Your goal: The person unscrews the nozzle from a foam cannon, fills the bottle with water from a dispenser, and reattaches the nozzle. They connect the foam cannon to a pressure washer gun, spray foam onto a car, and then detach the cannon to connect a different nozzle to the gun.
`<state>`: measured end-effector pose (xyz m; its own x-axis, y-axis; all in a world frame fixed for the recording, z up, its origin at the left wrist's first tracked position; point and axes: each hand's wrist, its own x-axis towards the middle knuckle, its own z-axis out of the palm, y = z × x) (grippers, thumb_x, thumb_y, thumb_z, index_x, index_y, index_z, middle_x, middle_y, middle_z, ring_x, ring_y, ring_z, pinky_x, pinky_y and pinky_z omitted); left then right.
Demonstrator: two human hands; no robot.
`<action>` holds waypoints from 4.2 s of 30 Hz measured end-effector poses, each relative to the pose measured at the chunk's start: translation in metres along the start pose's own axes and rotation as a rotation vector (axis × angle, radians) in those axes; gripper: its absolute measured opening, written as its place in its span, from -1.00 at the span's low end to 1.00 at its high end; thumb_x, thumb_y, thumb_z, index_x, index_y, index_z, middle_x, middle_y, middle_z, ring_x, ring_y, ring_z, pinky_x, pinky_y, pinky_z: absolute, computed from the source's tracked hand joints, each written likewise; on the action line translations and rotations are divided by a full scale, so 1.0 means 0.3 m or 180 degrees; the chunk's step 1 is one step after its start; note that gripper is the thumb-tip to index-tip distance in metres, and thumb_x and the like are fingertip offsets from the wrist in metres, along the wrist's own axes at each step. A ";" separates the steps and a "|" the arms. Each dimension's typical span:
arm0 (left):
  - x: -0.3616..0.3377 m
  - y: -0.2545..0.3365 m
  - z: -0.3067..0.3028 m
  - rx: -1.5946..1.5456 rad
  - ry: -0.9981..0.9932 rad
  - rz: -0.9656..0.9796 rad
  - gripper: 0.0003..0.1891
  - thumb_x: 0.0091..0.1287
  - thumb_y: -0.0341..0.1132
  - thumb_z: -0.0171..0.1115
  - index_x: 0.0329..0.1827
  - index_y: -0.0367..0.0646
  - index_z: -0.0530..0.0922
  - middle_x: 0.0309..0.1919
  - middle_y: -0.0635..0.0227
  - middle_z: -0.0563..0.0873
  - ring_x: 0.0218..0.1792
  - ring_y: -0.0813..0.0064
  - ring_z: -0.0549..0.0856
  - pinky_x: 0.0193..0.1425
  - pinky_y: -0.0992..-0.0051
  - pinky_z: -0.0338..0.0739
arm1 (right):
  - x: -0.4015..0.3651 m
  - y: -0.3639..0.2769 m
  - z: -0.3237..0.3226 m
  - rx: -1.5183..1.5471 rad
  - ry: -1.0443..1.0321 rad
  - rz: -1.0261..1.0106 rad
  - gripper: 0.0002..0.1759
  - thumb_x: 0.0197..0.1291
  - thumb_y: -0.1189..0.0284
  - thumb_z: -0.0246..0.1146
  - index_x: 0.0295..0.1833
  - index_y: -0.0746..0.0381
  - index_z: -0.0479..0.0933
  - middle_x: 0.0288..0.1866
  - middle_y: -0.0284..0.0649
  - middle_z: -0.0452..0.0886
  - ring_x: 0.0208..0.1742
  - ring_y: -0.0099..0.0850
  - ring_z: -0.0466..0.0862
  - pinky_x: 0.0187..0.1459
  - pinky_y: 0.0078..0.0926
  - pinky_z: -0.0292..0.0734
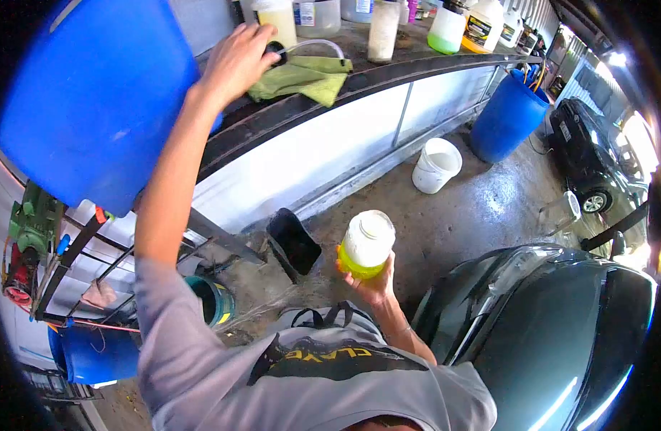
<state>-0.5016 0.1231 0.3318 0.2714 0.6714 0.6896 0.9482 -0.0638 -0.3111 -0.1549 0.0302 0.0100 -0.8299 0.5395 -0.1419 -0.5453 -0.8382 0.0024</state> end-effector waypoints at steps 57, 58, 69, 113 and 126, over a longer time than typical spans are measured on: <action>1.596 2.081 1.302 -0.0595 0.0986 0.2743 -0.66 0.31 -0.32 0.18 0.14 0.29 0.54 0.22 0.24 0.61 0.48 0.36 0.31 0.23 0.19 0.37 | -0.195 -2.363 0.138 0.0286 0.0525 -0.2893 -0.08 0.16 -0.28 0.18 0.43 0.14 0.28 0.31 0.08 0.41 0.16 0.13 0.54 -0.09 -0.16 0.65; 1.644 2.104 1.343 -0.0702 0.1068 0.2772 -0.65 0.31 -0.31 0.18 0.15 0.28 0.54 0.21 0.25 0.59 0.48 0.34 0.31 0.24 0.16 0.37 | -0.190 -2.429 0.139 0.0258 0.0524 -0.2958 -0.08 0.16 -0.28 0.18 0.43 0.14 0.28 0.31 0.08 0.41 0.16 0.13 0.54 -0.09 -0.16 0.65; 2.246 2.412 1.761 -0.1881 0.1580 0.3216 -0.61 0.30 -0.24 0.19 0.20 0.29 0.51 0.32 0.32 0.47 0.53 0.23 0.21 0.53 0.02 0.27 | -0.144 -3.105 0.238 0.0358 0.0236 -0.3542 -0.09 0.18 -0.29 0.13 0.45 0.11 0.26 0.35 0.03 0.40 0.17 0.15 0.54 -0.08 -0.14 0.68; 3.160 4.756 2.789 -0.5465 -0.0965 0.4364 -0.74 0.31 -0.24 0.30 -0.06 -0.21 0.62 0.18 0.22 0.63 0.31 0.24 0.54 0.47 0.14 0.34 | -1.163 -5.653 -0.613 0.0070 0.2882 -0.5699 -0.39 0.31 -0.07 0.16 0.17 0.24 0.51 -0.16 -0.16 0.71 -0.36 -0.26 0.74 -0.29 -0.26 0.76; 3.056 4.686 3.465 -0.4397 -0.2562 0.2036 -0.83 0.39 -0.36 0.23 -0.07 -0.26 0.58 -0.26 0.18 0.68 -0.26 0.29 0.66 -0.11 0.36 0.55 | -1.173 -5.359 -0.774 0.1449 0.1403 -0.5166 -0.20 0.22 -0.16 0.13 0.40 0.17 0.40 0.27 -0.06 0.57 0.22 -0.06 0.61 0.13 0.19 0.58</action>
<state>0.9090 1.4165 -0.1531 0.8978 0.4331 0.0803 0.2767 -0.6963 0.6623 1.0412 1.1695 -0.1738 0.5966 0.6131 -0.5178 -0.7715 0.6158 -0.1598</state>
